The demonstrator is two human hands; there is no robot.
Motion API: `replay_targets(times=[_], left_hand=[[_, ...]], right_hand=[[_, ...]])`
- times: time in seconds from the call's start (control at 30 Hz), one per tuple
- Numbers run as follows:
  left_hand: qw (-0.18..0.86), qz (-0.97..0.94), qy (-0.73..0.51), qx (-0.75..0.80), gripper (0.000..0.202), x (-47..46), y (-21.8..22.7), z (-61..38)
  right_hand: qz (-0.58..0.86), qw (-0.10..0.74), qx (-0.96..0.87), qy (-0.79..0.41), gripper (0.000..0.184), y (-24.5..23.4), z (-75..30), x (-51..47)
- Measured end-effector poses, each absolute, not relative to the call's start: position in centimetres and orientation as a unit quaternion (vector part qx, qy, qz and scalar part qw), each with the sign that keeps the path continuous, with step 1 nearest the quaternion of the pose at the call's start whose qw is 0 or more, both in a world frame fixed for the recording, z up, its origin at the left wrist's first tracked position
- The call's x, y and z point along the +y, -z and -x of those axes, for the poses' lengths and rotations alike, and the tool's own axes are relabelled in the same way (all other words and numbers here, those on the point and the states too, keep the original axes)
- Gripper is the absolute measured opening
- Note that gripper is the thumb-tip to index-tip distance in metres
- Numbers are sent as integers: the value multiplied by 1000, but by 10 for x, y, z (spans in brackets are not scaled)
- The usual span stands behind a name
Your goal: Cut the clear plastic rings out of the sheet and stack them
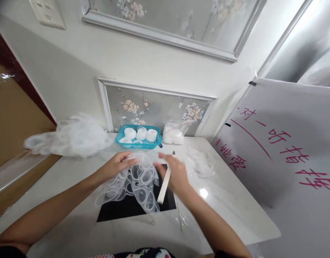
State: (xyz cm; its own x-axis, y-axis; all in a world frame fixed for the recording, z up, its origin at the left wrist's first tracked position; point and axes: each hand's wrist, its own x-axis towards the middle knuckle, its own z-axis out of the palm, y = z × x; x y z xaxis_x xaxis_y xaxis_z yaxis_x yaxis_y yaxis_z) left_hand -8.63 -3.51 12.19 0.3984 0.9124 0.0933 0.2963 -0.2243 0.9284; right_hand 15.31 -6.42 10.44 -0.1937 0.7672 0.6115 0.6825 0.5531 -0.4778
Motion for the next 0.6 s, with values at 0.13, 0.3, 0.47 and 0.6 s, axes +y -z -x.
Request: replay_targets(times=[0.13, 0.3, 0.47, 0.6], left_hand=[[501, -675, -340, 422, 41, -46, -127, 82], [592, -577, -359, 432, 35, -51, -134, 94], [636, -498, -362, 464, 36, -50, -141, 116], [607, -613, -281, 420, 43, -48, -147, 126]], right_hand=[[445, 325, -829, -94, 58, -56, -114, -84], [460, 368, -747, -307, 42, -34, -94, -73], [374, 431, -684, -454, 40, -44, -104, -50], [376, 474, -702, -376, 38, -60, -98, -43]])
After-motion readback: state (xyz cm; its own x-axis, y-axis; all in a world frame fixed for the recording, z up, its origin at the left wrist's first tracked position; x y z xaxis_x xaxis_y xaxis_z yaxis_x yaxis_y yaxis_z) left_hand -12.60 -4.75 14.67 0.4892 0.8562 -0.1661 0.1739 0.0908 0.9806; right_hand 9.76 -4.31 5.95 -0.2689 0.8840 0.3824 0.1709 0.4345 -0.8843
